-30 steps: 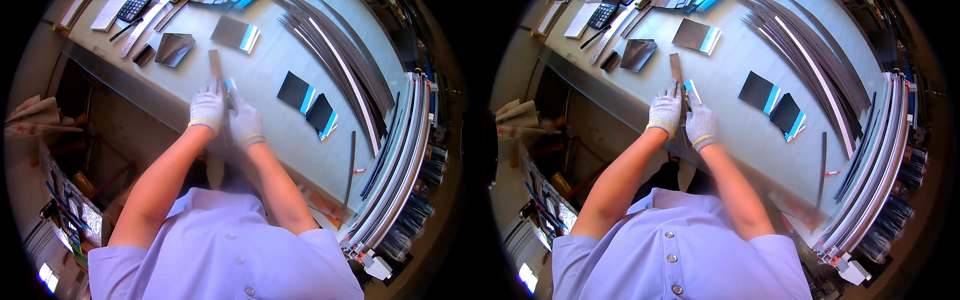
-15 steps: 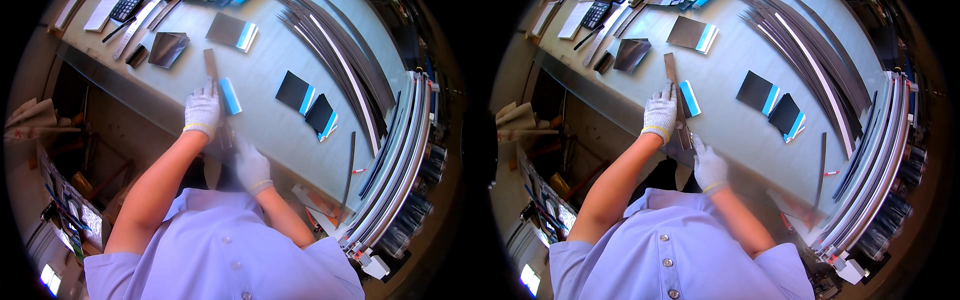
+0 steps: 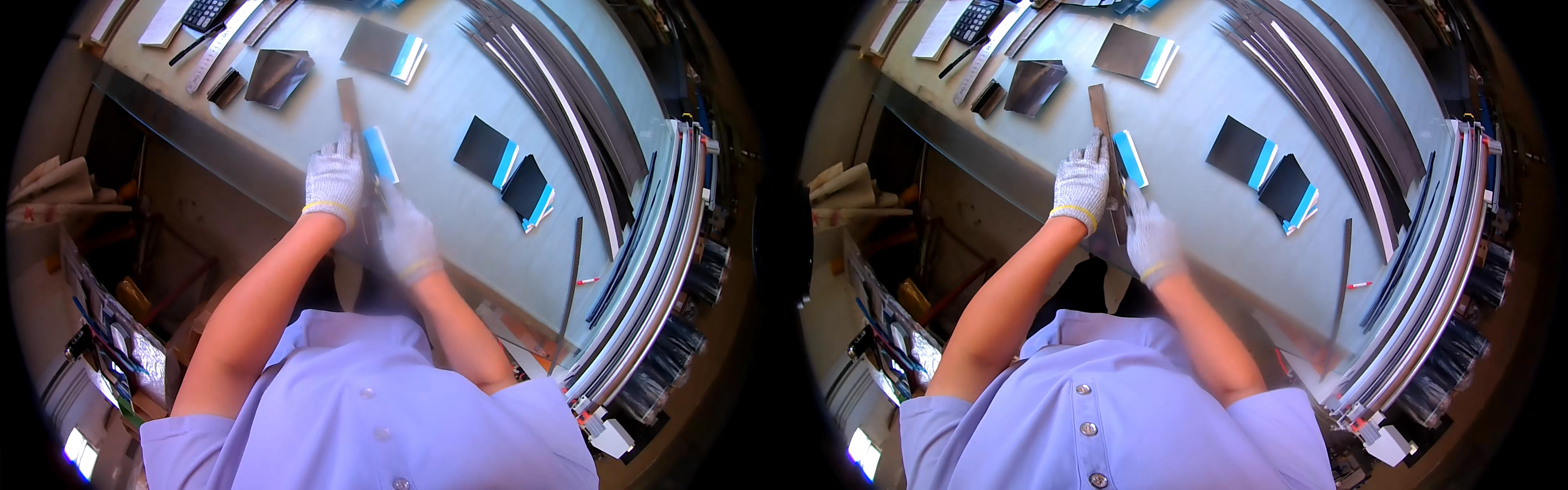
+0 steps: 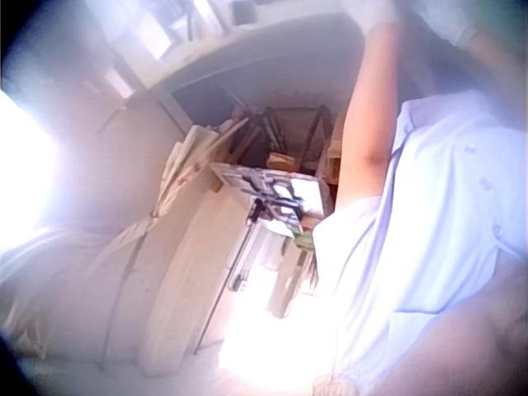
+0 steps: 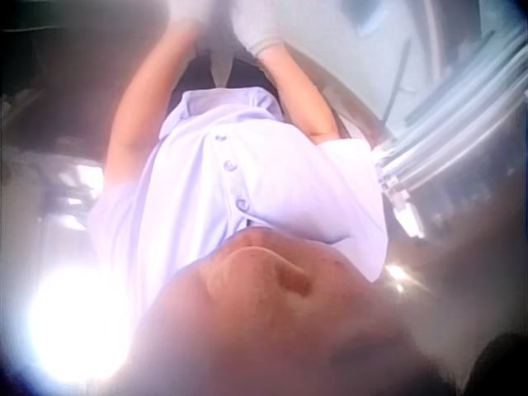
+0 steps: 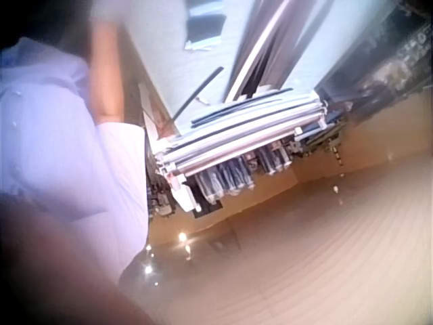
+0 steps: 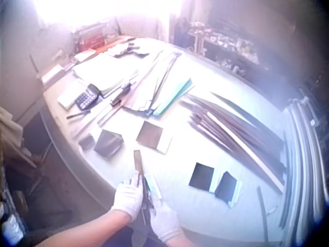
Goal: The person scores and cuts small dark material pieces with a utility knife and a ruler, sorts them into boxes, and marks one with a pen.
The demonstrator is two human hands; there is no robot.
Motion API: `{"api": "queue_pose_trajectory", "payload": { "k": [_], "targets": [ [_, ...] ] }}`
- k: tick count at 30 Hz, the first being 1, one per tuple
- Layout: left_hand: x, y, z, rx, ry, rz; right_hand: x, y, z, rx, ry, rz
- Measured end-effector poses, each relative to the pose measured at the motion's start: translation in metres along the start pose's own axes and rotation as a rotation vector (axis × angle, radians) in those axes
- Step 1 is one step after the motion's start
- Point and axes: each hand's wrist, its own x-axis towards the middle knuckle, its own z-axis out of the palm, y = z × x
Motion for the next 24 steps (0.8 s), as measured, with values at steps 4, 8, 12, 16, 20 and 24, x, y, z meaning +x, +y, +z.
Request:
{"api": "queue_pose_trajectory", "payload": {
  "k": [4, 8, 12, 16, 20, 24],
  "targets": [
    [0.0, 0.0, -0.001, 0.009, -0.005, -0.013, -0.051, 0.004, -0.012, -0.09, -0.152, 0.054],
    [-0.001, 0.0, -0.002, -0.007, 0.009, -0.004, -0.024, 0.011, -0.019, -0.115, -0.138, -0.071],
    [0.001, -0.002, 0.013, 0.053, 0.1, 0.008, 0.077, -0.024, -0.029, -0.105, -0.03, 0.055],
    [0.003, -0.001, 0.009, 0.073, 0.077, 0.016, 0.059, -0.018, -0.012, -0.04, -0.046, 0.047],
    [0.001, 0.0, -0.001, 0.026, -0.022, -0.004, -0.019, -0.005, -0.007, -0.024, -0.042, 0.06],
    [0.0, 0.002, -0.008, 0.026, -0.043, -0.017, -0.043, 0.009, -0.019, -0.103, -0.086, -0.02]
  ]
}}
